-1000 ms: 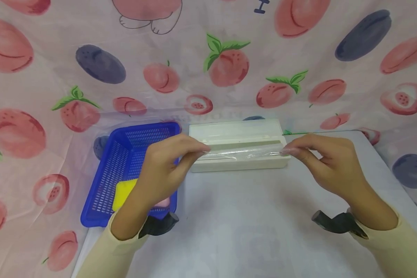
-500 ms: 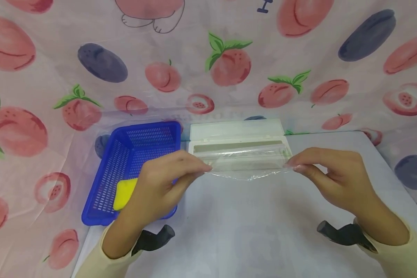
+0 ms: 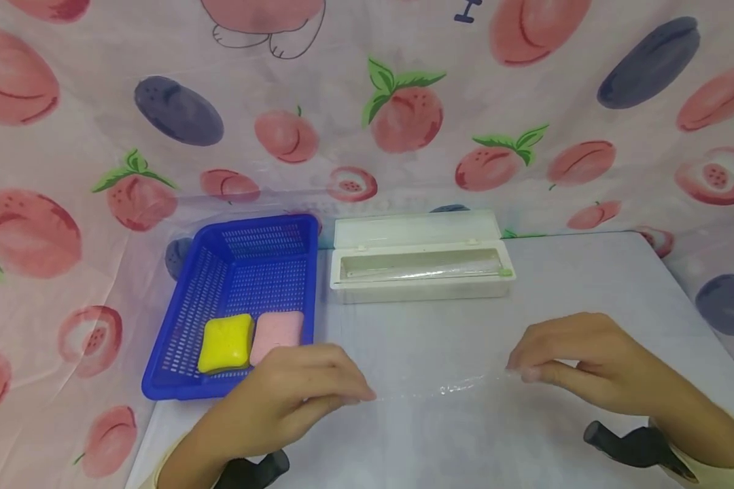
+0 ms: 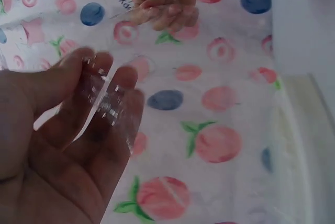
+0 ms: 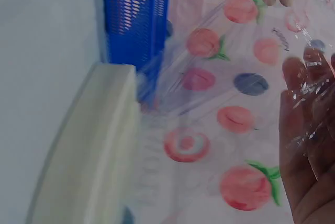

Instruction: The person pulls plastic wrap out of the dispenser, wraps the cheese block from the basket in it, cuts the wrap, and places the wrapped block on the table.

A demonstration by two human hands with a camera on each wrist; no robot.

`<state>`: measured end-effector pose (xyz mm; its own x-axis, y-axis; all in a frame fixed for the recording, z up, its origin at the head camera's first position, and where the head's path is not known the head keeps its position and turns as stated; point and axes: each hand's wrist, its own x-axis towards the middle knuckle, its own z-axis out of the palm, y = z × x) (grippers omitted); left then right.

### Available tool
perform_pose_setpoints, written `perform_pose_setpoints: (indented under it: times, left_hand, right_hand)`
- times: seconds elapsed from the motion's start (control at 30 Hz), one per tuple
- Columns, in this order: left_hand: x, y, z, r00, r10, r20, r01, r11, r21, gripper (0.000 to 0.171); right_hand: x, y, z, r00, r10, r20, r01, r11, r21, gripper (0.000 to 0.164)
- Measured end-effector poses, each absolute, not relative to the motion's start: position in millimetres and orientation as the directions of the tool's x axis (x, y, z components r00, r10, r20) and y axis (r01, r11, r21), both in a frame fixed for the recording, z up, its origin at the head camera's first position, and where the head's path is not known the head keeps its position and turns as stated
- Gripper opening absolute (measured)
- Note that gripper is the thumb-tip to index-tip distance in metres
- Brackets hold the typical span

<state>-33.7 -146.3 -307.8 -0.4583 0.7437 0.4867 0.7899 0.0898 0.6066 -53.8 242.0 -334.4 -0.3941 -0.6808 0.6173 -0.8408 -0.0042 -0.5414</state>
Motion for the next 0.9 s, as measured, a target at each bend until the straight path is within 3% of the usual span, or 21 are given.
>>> perform_pose_setpoints:
  times: [0.17, 0.3, 0.5, 0.7, 0.77, 0.9]
  left_hand:
    - [-25, -149, -347, -0.451, 0.832, 0.322, 0.681, 0.088, 0.727, 0.021]
    - [-20, -145, -385, -0.441, 0.868, 0.23, 0.636, 0.121, 0.762, 0.019]
    - [-19, -135, -440, -0.415, 0.908, 0.061, 0.602, 0.223, 0.767, 0.022]
    - [-16, -126, -477, -0.431, 0.901, -0.051, 0.671, 0.357, 0.65, 0.019]
    - [-12, -124, -480, -0.453, 0.886, -0.098, 0.665, 0.409, 0.624, 0.018]
    - [-5, -123, -467, -0.506, 0.818, -0.272, 0.534, 0.545, 0.646, 0.031]
  right_hand:
    - [-44, 242, -364, -0.426, -0.816, 0.392, -0.725, 0.049, -0.687, 0.037]
    - [-36, 238, -392, -0.432, -0.873, 0.227, -0.624, 0.108, -0.774, 0.029]
    - [-31, 233, -432, -0.43, -0.887, 0.166, -0.647, 0.174, -0.742, 0.013]
    - [-23, 231, -461, -0.452, -0.892, -0.013, -0.668, 0.349, -0.657, 0.008]
    - [-19, 232, -465, -0.468, -0.88, -0.077, -0.665, 0.408, -0.626, 0.014]
    - [-14, 237, -460, -0.51, -0.851, -0.129, -0.615, 0.465, -0.637, 0.028]
